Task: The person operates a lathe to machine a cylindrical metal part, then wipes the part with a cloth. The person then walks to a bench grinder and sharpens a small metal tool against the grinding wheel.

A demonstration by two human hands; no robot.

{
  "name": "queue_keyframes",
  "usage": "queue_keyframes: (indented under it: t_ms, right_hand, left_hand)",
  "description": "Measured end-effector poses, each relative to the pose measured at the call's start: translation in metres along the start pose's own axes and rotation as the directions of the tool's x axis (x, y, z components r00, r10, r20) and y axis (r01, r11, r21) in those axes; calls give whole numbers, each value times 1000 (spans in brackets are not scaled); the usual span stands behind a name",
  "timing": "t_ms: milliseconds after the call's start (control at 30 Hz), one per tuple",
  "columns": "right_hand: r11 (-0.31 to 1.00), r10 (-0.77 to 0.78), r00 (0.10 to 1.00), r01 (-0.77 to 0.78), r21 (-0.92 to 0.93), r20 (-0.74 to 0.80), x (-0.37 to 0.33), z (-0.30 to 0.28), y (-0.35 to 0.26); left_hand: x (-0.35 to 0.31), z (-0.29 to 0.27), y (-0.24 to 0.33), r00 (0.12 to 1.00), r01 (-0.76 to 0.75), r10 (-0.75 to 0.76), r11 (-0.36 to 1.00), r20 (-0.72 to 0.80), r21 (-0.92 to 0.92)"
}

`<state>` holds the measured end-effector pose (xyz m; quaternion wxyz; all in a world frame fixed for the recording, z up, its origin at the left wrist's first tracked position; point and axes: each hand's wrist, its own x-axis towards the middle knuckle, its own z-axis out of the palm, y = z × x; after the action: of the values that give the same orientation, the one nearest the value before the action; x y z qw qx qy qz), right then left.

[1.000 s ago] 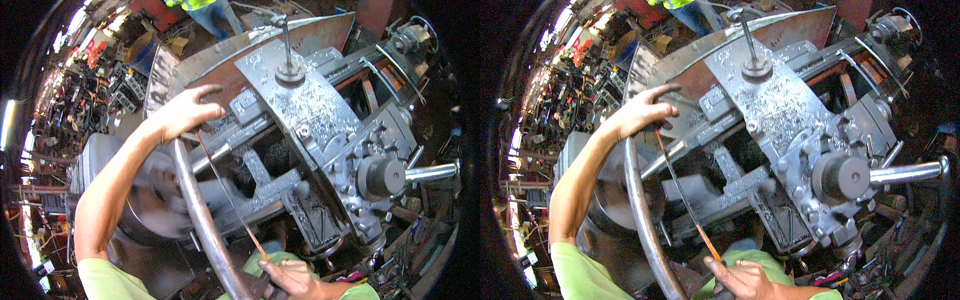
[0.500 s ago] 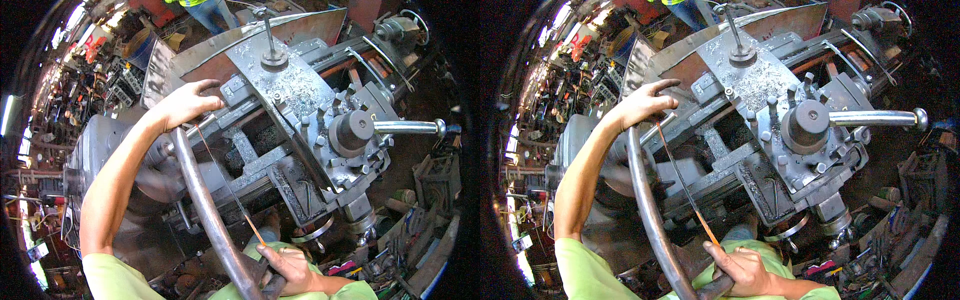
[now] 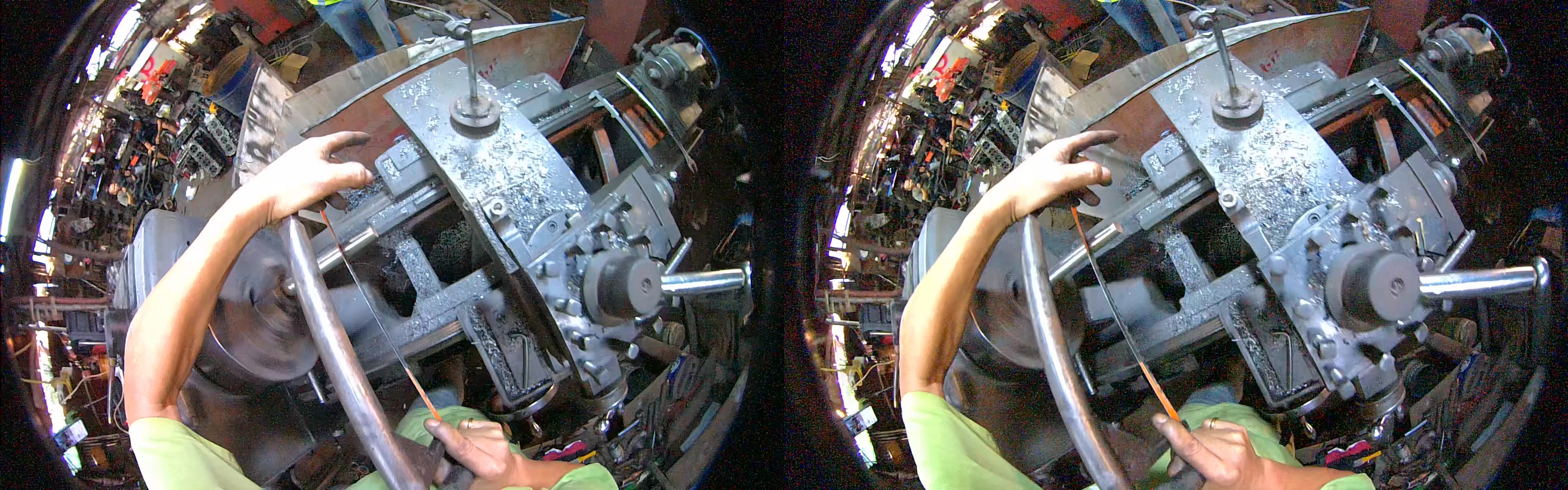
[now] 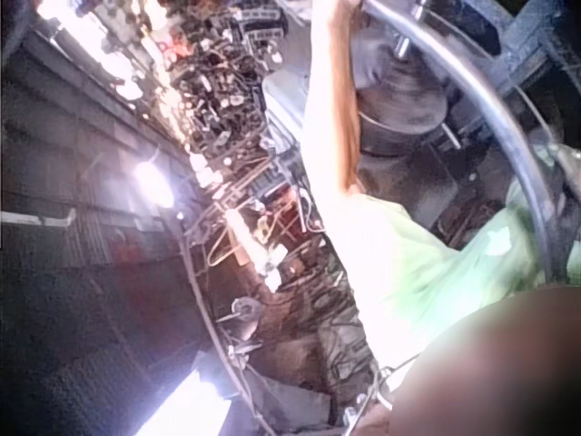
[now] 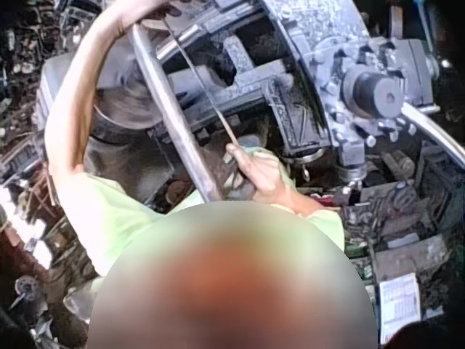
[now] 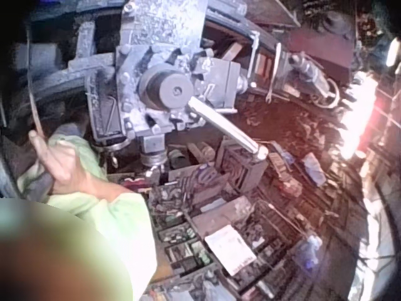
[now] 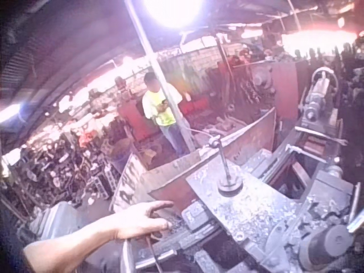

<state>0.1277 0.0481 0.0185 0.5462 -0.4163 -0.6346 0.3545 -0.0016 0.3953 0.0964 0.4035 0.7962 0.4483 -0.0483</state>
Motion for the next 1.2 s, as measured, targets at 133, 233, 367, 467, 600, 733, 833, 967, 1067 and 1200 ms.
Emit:
queue_keyframes:
  t_ms: [133, 233, 367, 467, 600, 733, 833, 967, 1067, 1200]
  right_hand:
    - [1000, -13, 1000, 13, 5, -8, -16, 1, -8]
    - [999, 7, 1000, -6, -52, 27, -39, -1, -19]
    - [997, 26, 999, -28, -72, -34, -56, -1, -32]
    - [993, -9, 1000, 5, -118, -30, -52, -2, -33]
    - [1000, -4, 1000, 5, -23, 21, -35, -8, -21]
    - [999, -14, 999, 13, 31, 30, -22, -11, -12]
    - [1000, 14, 999, -14, 25, 33, -16, -9, -11]
    - [1000, -6, 999, 5, -29, -42, -18, -1, -17]
    - [997, -19, 999, 16, -79, -44, -30, 1, -23]
    - [998, -3, 999, 0, -66, -46, -48, -1, -34]
  left_hand:
    - [-10, 10, 7, 999, 21, -21, 1000, 35, 9]
    - [-23, 25, 12, 1000, -23, 24, 1000, -9, 16]
    - [-33, 37, 18, 995, -95, 98, 991, -30, 93]
    - [-31, 33, 19, 1000, -17, 16, 998, 17, 63]
    - [-18, 21, 13, 999, -41, 41, 999, 6, 16]
    - [-8, 14, 5, 997, -28, 31, 998, 71, -52]
    - [-3, 11, 4, 998, 2, 2, 998, 69, -63]
    - [-10, 13, 11, 998, 56, -52, 994, 46, -89]
    - [-19, 19, 16, 998, -58, 58, 998, 20, 17]
    - [-30, 32, 19, 996, 58, -58, 998, 62, -1]
